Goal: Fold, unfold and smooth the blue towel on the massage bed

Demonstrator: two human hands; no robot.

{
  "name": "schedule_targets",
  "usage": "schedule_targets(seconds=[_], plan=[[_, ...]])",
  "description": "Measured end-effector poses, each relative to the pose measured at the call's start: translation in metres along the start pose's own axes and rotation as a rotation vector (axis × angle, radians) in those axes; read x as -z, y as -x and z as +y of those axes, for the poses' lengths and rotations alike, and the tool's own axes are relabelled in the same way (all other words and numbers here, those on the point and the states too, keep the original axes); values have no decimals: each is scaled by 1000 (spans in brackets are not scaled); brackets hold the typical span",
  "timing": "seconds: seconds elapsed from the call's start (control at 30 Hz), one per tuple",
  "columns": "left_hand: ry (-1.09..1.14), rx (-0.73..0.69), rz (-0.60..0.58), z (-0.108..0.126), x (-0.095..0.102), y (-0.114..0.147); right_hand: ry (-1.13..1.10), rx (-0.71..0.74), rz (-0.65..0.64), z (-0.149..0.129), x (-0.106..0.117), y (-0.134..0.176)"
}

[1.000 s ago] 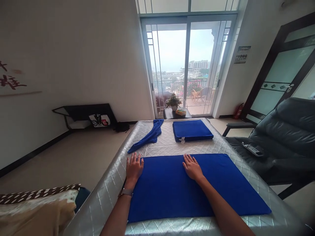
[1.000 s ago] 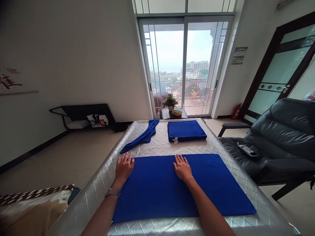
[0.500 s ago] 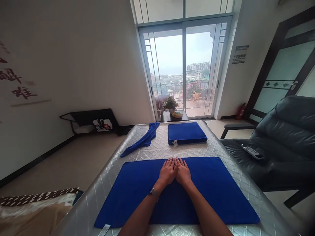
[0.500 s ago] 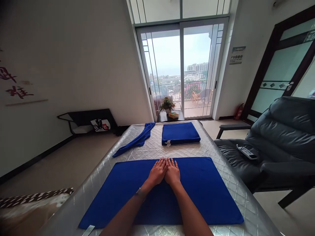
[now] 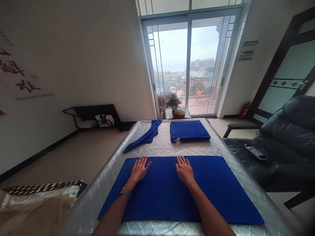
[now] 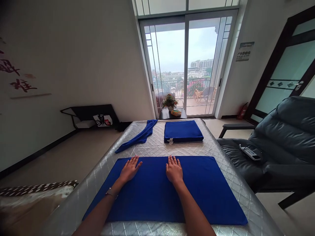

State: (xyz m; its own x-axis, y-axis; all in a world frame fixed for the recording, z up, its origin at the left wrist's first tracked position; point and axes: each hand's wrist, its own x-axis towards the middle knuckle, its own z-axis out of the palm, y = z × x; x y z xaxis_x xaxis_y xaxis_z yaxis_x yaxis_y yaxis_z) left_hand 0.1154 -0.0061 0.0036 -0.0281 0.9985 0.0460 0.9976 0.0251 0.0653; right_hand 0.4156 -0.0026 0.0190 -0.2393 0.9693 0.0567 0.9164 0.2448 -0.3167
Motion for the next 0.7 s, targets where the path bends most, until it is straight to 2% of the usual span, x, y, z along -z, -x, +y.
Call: schedule_targets(seconds=[0.13,0.23,0.37,0.57,0.7], plan=[[0,54,34,-46,-3,-1,29,-9,-13,-2,1,0],[7,57,84,-67,-10,-3,53,-21,-28,-2,1,0],[15,63,117,-73,-15,-3,95,-36,-38,-2,0,-2],[9,84,108,-84,-10,1,136,-54,-64,-1,1,-3],[7,98,93,-92,-10,2,168,-58,-87,19,8,-4]])
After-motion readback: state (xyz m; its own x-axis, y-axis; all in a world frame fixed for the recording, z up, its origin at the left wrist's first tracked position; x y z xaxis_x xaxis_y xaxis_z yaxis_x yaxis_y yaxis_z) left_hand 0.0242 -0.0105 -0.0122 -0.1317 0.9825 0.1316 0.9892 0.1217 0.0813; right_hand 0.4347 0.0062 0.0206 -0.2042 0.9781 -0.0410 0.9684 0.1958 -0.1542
